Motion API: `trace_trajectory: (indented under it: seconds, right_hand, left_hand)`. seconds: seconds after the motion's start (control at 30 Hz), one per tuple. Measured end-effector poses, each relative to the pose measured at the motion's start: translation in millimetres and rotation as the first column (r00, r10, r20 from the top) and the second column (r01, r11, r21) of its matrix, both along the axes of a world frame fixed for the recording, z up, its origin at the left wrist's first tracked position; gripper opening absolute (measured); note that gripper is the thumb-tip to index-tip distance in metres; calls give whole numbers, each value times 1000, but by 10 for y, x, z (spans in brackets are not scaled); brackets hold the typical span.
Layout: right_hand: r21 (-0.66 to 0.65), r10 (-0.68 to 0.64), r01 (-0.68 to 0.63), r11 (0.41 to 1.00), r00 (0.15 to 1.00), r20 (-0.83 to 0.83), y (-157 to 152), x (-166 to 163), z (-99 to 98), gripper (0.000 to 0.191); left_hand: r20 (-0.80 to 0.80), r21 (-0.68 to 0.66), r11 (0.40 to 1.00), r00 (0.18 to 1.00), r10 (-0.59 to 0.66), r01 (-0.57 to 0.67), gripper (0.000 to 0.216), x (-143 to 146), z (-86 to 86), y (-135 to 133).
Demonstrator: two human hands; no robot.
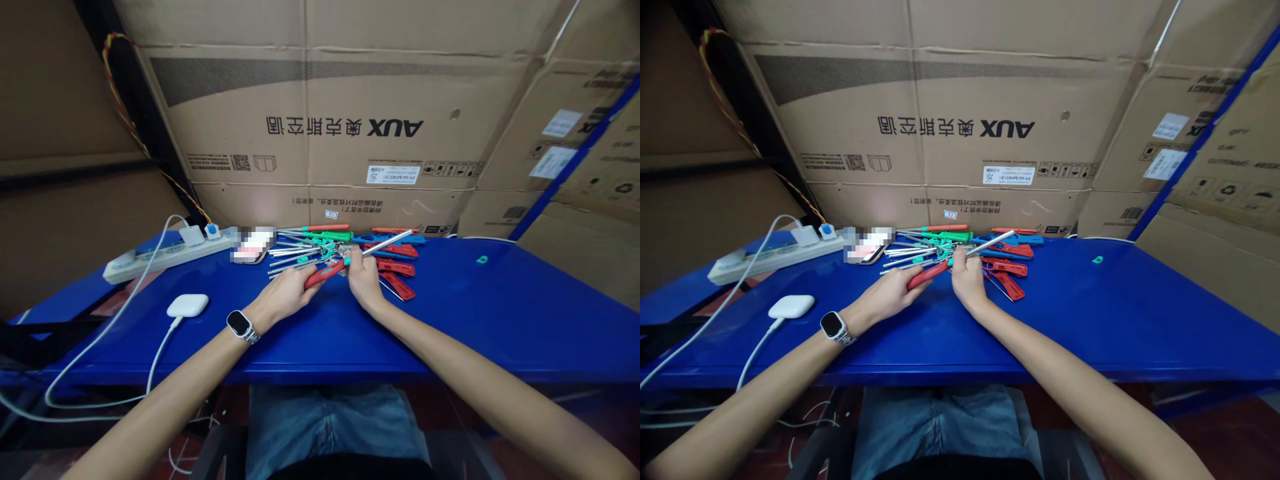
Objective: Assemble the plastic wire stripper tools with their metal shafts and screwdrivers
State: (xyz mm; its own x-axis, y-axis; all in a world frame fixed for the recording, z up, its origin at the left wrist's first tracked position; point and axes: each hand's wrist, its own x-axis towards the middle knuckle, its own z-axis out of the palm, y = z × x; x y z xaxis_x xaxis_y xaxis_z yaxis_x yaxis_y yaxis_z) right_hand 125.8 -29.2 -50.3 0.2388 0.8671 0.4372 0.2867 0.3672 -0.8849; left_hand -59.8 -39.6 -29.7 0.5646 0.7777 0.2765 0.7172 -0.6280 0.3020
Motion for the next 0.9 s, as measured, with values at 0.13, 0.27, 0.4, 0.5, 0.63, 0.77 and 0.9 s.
trace_trajectory:
  seconds: [0.13,0.27,0.4,0.5,0.63,0.77,0.9]
  right_hand:
    - [-40,-30,33,999,998,57,-32,-36,42,49]
    - [-1,-1,1,1000,998,55,-44,-41,63,51]
    - [51,48,-49,998,999,25,-35,-51,44,52]
    - [46,136,-136,990,991,6,-22,-68,-8,54]
    - [-126,428,-430,894,903,-43,-52,-64,-50,57]
    - [-64,603,-600,798,797,42,-111,-44,-30,37]
    - [23,556,-559,829,828,73,-105,-40,2,30]
  left_hand:
    - [-53,46,999,998,24,-21,16,19,-47,-4]
    - [-16,50,999,1000,13,-12,15,22,-69,-3]
    - [25,19,1000,1000,6,-6,15,-1,-68,19]
    - [27,16,999,999,30,-30,11,-8,-47,42]
    - [35,41,998,998,53,-54,6,21,-25,46]
    - [49,57,997,998,50,-53,11,32,-39,32]
    - [129,23,1000,992,-18,15,38,13,-66,23]
